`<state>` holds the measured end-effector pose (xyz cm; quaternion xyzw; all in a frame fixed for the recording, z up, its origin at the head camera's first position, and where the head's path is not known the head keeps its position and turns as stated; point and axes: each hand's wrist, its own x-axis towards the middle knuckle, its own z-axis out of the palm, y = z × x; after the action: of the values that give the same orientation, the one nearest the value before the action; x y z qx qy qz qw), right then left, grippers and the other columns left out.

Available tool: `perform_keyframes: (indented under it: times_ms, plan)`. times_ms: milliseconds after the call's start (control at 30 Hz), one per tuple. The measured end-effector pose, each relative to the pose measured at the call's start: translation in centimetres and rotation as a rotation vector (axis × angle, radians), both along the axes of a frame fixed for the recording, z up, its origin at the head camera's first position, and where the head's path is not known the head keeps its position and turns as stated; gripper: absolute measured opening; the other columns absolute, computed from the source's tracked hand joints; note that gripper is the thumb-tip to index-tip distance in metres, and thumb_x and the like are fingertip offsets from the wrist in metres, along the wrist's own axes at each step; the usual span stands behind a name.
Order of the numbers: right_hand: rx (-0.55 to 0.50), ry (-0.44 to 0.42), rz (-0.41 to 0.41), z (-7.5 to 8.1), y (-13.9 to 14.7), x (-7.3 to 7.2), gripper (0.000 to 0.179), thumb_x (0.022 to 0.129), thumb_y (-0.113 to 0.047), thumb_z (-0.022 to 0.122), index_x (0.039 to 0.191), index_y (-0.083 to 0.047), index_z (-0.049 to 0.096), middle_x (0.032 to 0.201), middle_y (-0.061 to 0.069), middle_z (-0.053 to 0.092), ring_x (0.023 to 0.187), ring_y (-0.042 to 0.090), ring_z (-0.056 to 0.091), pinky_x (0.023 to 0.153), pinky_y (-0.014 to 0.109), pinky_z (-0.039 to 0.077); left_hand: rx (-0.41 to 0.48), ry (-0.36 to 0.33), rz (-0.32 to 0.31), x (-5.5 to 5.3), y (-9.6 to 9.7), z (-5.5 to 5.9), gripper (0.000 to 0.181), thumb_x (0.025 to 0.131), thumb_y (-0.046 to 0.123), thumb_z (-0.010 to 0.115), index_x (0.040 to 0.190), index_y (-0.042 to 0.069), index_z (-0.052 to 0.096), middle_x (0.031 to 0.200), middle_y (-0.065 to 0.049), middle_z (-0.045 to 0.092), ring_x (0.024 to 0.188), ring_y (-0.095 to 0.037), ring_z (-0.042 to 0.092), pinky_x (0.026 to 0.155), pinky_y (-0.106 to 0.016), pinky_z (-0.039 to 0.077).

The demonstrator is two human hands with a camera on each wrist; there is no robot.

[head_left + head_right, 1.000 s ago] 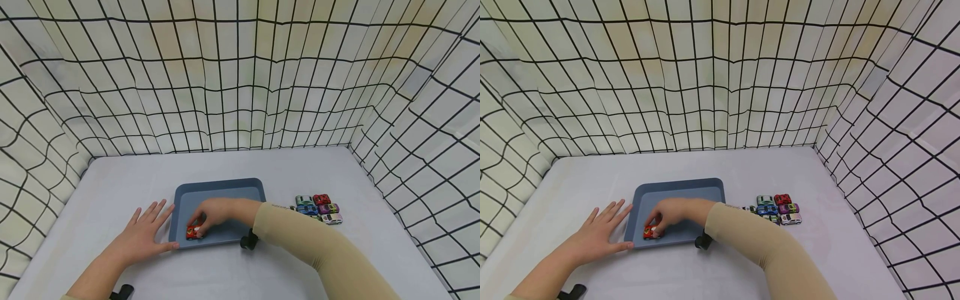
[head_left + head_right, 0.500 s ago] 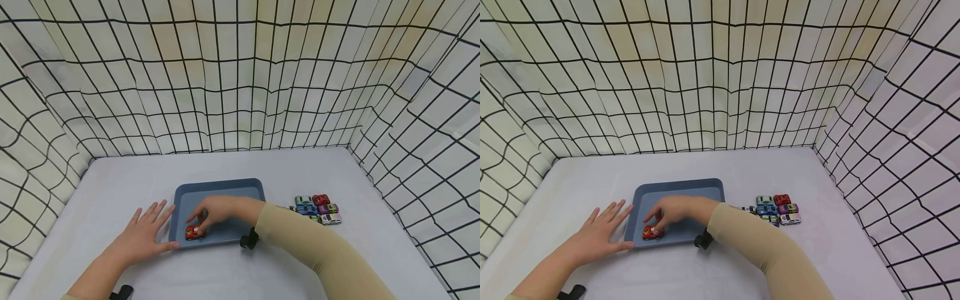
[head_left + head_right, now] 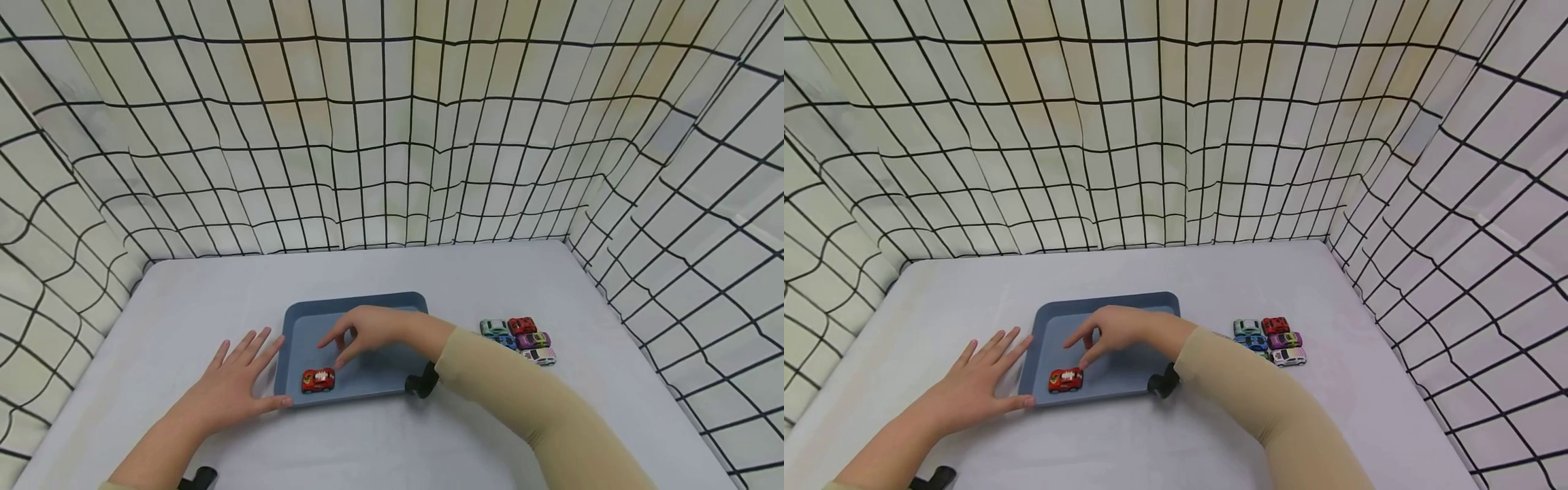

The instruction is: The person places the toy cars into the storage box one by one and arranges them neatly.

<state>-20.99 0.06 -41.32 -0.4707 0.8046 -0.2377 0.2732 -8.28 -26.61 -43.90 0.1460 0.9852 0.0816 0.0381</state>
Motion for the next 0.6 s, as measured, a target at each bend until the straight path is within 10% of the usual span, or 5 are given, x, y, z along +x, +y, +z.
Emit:
perform_keyframes:
  times_ms: [600]
  plan:
    - [-0.063,0.0,-0.148,1.5,9.7,-1.3,0.049,0.085,-0.034,0.079,0.132,-0.025,0.067,0.108,0.002,0.069,0.075,0.014,0.052,0.066,0.027,0.046,0.018,0.01,0.004,0.3,-0.1,-0.1,0.109,0.073,0.081,0.062,0.154,0.013,0.036,0.159,-0.021,0.027,0.145,-0.045,0.021,0.114,-0.069,0.01]
